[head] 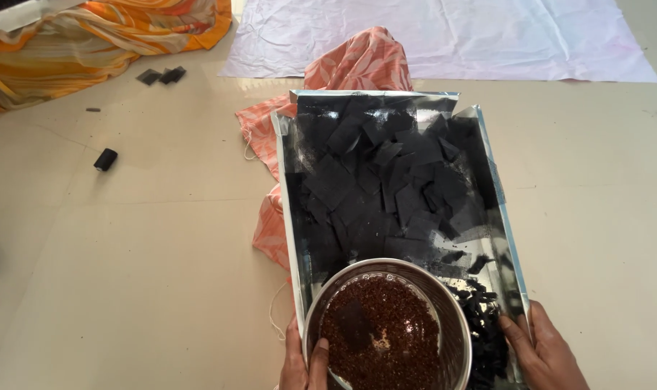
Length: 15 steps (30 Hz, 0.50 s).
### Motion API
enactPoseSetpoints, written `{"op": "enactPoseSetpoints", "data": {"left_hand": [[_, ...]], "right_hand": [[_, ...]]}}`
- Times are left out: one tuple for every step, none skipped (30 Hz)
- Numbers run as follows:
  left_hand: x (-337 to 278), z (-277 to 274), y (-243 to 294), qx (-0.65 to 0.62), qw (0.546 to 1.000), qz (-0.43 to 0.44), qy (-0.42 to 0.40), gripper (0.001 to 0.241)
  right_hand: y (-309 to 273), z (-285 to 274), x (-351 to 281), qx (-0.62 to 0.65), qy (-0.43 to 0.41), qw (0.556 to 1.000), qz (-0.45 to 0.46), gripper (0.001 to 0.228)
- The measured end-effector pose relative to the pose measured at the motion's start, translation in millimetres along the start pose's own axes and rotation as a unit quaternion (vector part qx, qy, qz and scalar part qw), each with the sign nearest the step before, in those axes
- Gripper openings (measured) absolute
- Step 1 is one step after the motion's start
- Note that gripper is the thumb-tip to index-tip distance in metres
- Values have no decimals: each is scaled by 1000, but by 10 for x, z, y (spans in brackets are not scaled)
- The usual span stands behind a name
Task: Rolling small black squares into tubes after applying a paste-like substance.
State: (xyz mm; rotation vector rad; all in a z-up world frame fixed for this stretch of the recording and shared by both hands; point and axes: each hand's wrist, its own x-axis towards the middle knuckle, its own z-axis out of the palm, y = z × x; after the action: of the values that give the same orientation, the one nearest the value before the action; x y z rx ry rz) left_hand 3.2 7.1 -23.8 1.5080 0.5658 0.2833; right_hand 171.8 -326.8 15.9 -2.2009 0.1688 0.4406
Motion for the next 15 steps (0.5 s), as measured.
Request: {"op": "enactPoseSetpoints", "data": {"left_hand": [[14, -14, -55, 0, 1000, -1, 1, 65], [29, -30, -111, -5, 1000, -22, 12, 66], [55, -62, -175, -11, 999, -43, 23, 67], [65, -83, -243, -12, 999, -43, 24, 67], [48, -78, -306, -14, 999, -38, 27, 69], [28, -70, -369, -16, 999, -34, 31, 71], [29, -67, -441, -16, 999, -35, 34, 71], [27, -66, -515, -22, 999, -23, 35, 71], [8, -46, -599, -28, 999, -12, 36, 72], [20, -40, -446, -29, 999, -13, 40, 72], [-15, -36, -284, 5, 999, -1, 48, 73], [-48, -26, -127, 39, 998, 11, 55, 74], [-84, -23, -122, 37, 998, 5, 55, 74], [-122, -7, -118, 78, 995, 24, 65, 74], [-123, 19, -102, 118, 989, 45, 73, 75]], "right_hand": [[24, 24, 16, 0, -1, 1000, 0, 27], [45, 51, 32, 14, 0, 1000, -20, 29], [61, 95, 51, 28, 1, 999, -42, 32], [69, 129, 70, 27, 1, 999, -42, 32], [90, 134, 88, 10, 1, 1000, -27, 33], [112, 135, 106, -8, 2, 1000, -13, 33], [147, 146, 147, -9, -1, 1000, -13, 33], [185, 159, 186, -7, -7, 1000, -22, 33], [236, 157, 224, -5, -13, 999, -32, 34], [246, 162, 255, -7, -16, 999, -33, 34], [259, 144, 241, -2, -26, 999, -20, 33], [280, 122, 229, 3, -36, 999, -7, 32], [231, 131, 196, -1, -37, 999, -3, 32], [189, 129, 167, -3, -33, 999, -13, 33], [135, 120, 156, -3, -26, 999, -23, 34]]}}
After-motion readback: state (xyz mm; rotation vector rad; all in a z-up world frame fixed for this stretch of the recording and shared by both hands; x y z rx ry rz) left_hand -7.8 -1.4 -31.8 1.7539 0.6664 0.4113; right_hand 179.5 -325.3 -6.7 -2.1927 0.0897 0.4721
